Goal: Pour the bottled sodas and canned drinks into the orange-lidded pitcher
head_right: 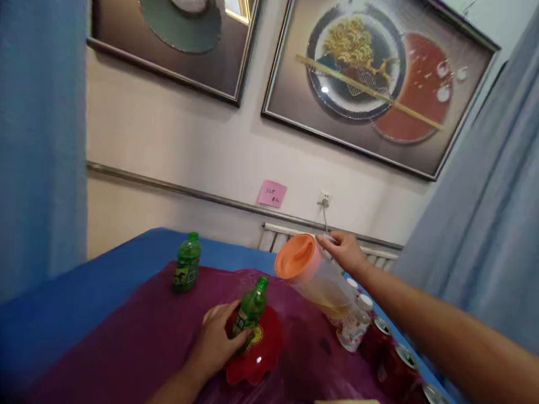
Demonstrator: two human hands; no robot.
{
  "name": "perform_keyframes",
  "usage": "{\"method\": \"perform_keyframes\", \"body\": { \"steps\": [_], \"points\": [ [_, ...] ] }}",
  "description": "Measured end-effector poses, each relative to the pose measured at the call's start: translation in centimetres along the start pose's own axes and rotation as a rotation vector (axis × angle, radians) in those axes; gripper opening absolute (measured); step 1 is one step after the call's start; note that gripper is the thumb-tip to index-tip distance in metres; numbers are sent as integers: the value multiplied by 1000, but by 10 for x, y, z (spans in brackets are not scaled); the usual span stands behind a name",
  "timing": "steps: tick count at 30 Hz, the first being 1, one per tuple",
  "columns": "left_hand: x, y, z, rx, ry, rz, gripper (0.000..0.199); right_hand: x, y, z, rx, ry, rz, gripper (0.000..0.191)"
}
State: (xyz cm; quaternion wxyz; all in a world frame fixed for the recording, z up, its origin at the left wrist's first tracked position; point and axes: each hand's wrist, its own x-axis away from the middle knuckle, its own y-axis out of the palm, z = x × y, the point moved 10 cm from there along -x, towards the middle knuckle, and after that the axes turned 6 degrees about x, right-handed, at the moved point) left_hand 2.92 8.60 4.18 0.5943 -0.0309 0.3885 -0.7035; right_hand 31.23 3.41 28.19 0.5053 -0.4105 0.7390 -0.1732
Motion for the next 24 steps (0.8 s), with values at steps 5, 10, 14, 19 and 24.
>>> {"method": "perform_keyframes", "body": {
  "steps": [5, 10, 14, 19, 24],
  "points": [
    [-1, -1, 2, -5, -15, 2, 54, -3, 11, -4, -11, -20, -28, 61],
    [0, -2, 6, -3, 13, 2, 54, -11, 18, -4, -10, -40, -71, 61],
    [0, -2, 6, 17, 21, 13, 54, -13, 23, -6, 4, -58, -99, 60],
    [0, -5, 10, 24, 22, 10, 54, -14, 25, -13, 70, -88, -129, 58],
    [2, -6, 13, 33, 29, 14, 53, -16, 21, -17, 86, -96, -125, 59]
  ]
}}
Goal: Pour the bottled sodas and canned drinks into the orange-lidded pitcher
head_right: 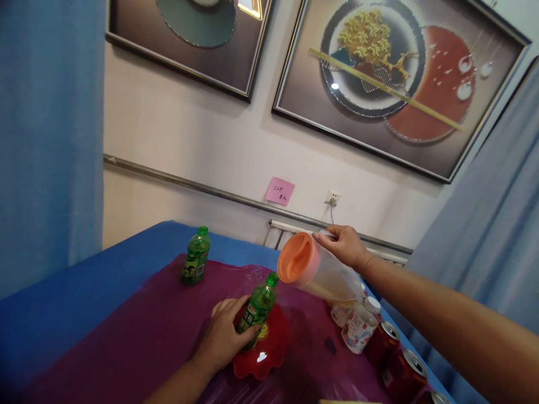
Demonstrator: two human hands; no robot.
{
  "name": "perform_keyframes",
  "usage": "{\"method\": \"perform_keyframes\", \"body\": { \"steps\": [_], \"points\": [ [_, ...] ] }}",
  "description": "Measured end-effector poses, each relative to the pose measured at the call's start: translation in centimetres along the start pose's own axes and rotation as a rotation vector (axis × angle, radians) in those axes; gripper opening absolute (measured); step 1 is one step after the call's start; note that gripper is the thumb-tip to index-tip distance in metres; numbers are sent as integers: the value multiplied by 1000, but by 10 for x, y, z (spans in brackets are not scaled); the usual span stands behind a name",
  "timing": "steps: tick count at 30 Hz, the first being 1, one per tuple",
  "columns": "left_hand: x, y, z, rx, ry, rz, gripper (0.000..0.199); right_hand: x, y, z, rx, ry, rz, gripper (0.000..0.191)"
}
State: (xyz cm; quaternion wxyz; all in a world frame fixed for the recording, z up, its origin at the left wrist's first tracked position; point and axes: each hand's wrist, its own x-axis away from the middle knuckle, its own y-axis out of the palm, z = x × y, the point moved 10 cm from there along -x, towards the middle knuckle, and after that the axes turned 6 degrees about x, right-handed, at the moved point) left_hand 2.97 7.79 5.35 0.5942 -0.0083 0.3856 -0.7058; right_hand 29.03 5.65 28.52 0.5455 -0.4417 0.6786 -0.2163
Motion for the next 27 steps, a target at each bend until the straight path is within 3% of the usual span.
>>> {"method": "perform_keyframes", "body": {
  "steps": [27],
  "points": [
    [1, 0, 0, 22, -11, -25, 53, -1, -4, -7, 59, -50, 8, 57]
  ]
}}
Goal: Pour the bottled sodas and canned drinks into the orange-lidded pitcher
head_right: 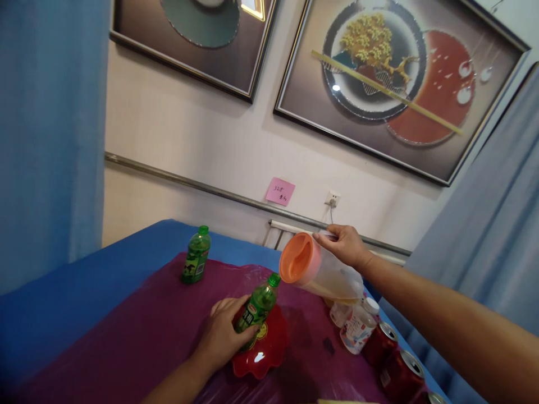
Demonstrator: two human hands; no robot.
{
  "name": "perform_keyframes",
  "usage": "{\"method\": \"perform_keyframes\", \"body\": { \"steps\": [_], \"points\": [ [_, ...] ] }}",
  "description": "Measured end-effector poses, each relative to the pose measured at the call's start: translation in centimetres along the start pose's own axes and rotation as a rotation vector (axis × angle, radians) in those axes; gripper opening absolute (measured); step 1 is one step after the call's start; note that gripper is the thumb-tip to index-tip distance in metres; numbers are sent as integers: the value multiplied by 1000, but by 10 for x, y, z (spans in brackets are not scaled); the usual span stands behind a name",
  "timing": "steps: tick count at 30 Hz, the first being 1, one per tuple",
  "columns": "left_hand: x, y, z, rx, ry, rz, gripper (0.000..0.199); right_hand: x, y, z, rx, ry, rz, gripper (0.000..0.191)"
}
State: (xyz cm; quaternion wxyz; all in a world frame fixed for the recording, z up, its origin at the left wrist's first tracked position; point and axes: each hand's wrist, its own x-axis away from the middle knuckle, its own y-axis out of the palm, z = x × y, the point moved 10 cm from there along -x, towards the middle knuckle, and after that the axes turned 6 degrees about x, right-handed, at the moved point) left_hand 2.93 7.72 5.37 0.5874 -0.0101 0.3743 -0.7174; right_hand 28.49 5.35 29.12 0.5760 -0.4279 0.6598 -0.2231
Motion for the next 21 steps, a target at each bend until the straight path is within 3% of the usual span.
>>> {"method": "perform_keyframes", "body": {
  "steps": [21],
  "points": [
    [2, -2, 4, 34, -10, -10, 55, -1, 0, -12, 11, -34, -8, 57]
  ]
}}
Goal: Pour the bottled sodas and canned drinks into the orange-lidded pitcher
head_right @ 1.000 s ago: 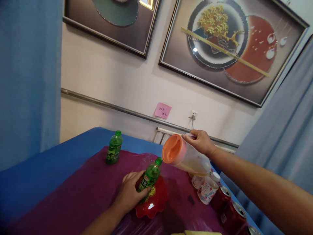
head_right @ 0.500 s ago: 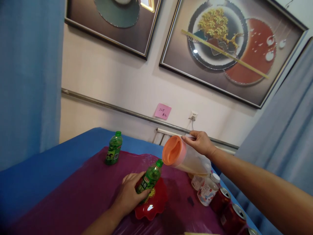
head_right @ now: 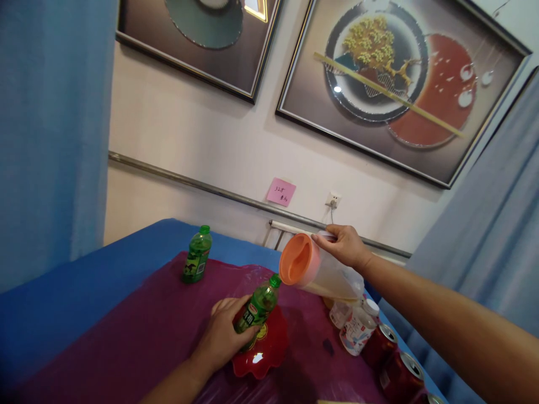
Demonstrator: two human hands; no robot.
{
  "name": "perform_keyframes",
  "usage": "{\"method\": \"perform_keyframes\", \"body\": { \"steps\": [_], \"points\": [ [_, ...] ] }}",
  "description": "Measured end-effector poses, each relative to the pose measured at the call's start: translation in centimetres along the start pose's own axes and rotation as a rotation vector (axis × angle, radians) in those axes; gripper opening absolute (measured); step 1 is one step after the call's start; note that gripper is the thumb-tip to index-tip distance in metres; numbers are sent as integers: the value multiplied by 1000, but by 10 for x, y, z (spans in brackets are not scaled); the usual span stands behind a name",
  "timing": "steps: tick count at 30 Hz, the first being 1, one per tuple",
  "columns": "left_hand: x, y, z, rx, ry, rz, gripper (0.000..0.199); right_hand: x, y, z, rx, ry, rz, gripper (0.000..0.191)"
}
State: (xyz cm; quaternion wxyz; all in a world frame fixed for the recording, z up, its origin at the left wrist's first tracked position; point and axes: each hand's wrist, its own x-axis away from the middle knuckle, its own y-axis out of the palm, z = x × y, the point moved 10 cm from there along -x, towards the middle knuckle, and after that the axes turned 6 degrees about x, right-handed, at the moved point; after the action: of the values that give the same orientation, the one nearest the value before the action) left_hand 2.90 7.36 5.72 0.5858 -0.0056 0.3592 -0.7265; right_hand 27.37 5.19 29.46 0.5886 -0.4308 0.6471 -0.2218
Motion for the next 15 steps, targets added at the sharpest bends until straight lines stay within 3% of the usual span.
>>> {"method": "perform_keyframes", "body": {
  "steps": [15],
  "points": [
    [0, -4, 1, -13, 14, 29, 53, 3, -3, 6, 6, 10, 19, 57]
  ]
}}
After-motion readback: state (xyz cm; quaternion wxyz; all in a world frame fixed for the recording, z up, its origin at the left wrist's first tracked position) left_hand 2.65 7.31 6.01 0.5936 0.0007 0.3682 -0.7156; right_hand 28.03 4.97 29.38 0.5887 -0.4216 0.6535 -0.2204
